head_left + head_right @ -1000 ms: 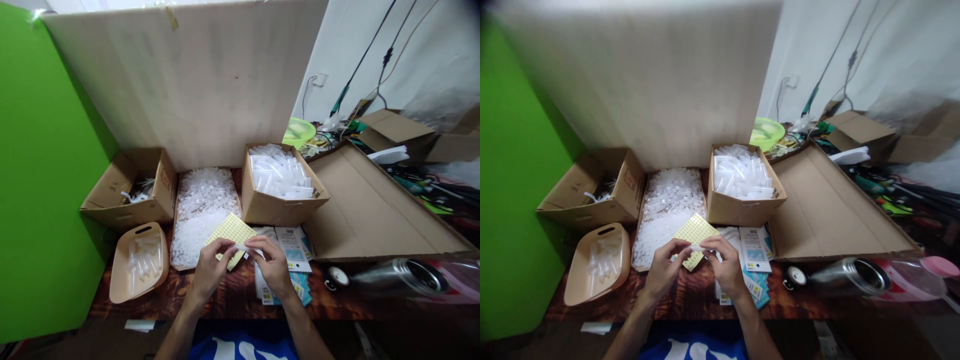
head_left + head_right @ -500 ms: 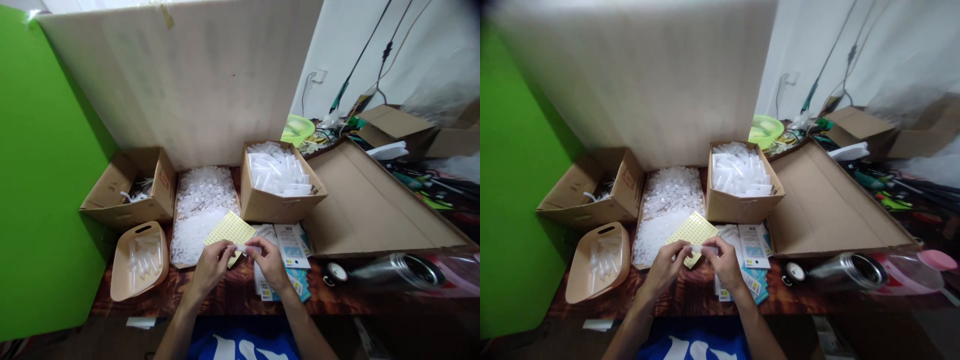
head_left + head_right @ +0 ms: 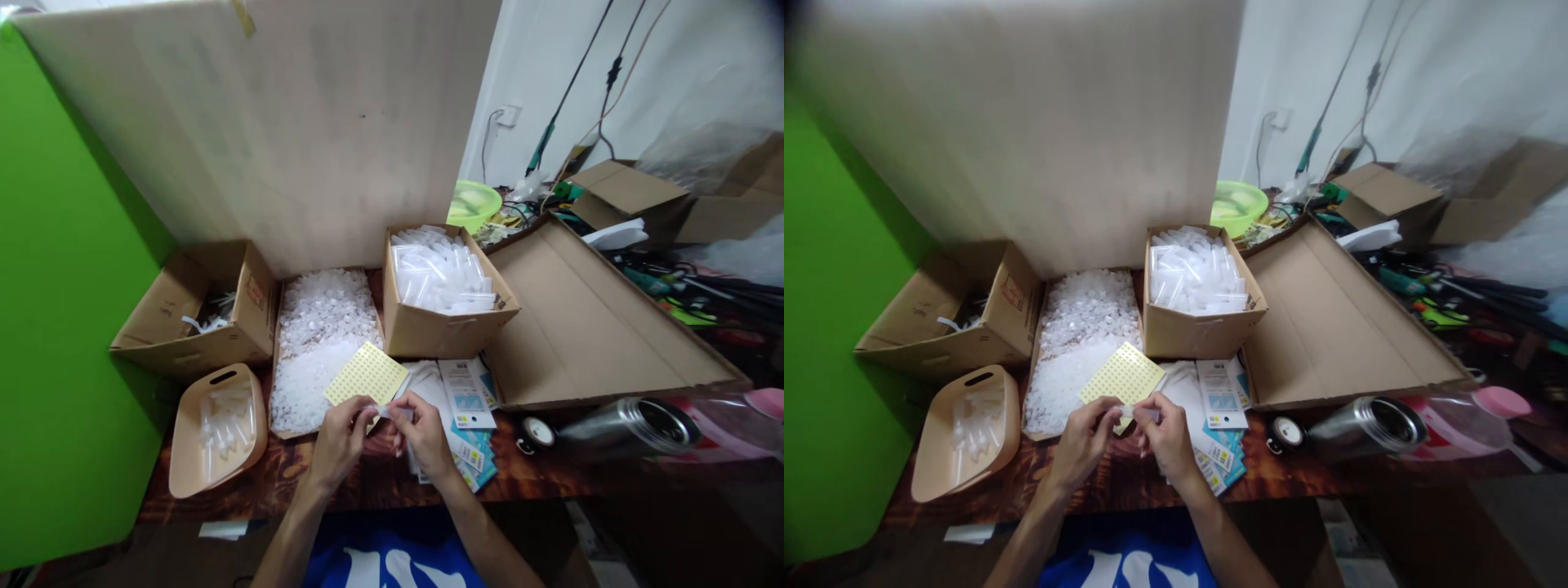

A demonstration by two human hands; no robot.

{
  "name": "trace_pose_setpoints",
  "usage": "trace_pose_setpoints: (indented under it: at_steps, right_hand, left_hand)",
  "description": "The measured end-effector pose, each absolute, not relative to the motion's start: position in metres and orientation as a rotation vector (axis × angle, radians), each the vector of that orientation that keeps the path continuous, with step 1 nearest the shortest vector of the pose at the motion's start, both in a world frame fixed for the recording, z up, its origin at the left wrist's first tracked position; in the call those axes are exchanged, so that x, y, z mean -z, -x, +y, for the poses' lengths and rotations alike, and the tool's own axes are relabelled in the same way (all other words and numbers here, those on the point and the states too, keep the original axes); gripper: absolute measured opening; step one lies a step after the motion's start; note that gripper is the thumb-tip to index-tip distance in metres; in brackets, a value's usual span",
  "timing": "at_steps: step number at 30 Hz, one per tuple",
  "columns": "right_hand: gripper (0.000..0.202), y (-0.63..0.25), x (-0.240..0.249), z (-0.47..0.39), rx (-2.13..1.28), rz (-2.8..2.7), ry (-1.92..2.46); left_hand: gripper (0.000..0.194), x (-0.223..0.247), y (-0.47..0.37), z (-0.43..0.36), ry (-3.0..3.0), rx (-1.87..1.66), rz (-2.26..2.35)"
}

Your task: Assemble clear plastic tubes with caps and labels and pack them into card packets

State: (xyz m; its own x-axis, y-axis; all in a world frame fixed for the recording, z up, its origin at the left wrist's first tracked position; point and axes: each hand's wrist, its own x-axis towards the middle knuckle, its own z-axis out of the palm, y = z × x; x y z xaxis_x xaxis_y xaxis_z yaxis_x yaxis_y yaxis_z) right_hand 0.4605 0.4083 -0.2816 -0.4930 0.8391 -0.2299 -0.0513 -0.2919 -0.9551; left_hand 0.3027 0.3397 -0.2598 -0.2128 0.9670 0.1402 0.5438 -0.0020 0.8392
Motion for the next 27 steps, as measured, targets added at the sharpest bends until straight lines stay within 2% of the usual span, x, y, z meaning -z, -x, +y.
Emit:
trace_pose_setpoints:
  at_steps: [4,6,10,13,17,21,24,27]
  right_hand:
    - [0.044,-0.458,0.284,0.409,-2.092,-1.042,1.02]
    - [0.041,-0.462,0.285,0.414,-1.995,-1.022,1.047]
    - [0.037,-0.481,0.287,0.431,-1.691,-1.11,1.094]
    - [0.034,-0.498,0.29,0.442,-1.566,-1.144,1.116]
    - [0.034,-0.511,0.288,0.45,-1.476,-1.216,1.148]
    - [0.032,-0.509,0.279,0.452,-1.423,-1.352,1.136]
    - [0.032,-0.498,0.277,0.455,-1.478,-1.398,1.102]
    - [0.037,-0.478,0.282,0.457,-1.584,-1.351,1.072]
  left_hand:
    - [0.02,0.274,-0.292,0.341,-1.838,-1.092,1.702]
    - [0.022,0.281,-0.282,0.347,-1.896,-1.028,1.78]
    - [0.043,0.296,-0.259,0.364,-1.78,-0.764,2.29]
    - [0.037,0.3,-0.246,0.372,-1.642,-0.64,2.386]
    - [0.021,0.296,-0.234,0.373,-1.559,-0.895,2.208]
    - [0.032,0.297,-0.22,0.375,-1.295,-1.153,2.068]
    - [0.036,0.301,-0.213,0.379,-1.098,-1.264,2.248]
    - [0.036,0.296,-0.218,0.377,-1.241,-1.319,2.463]
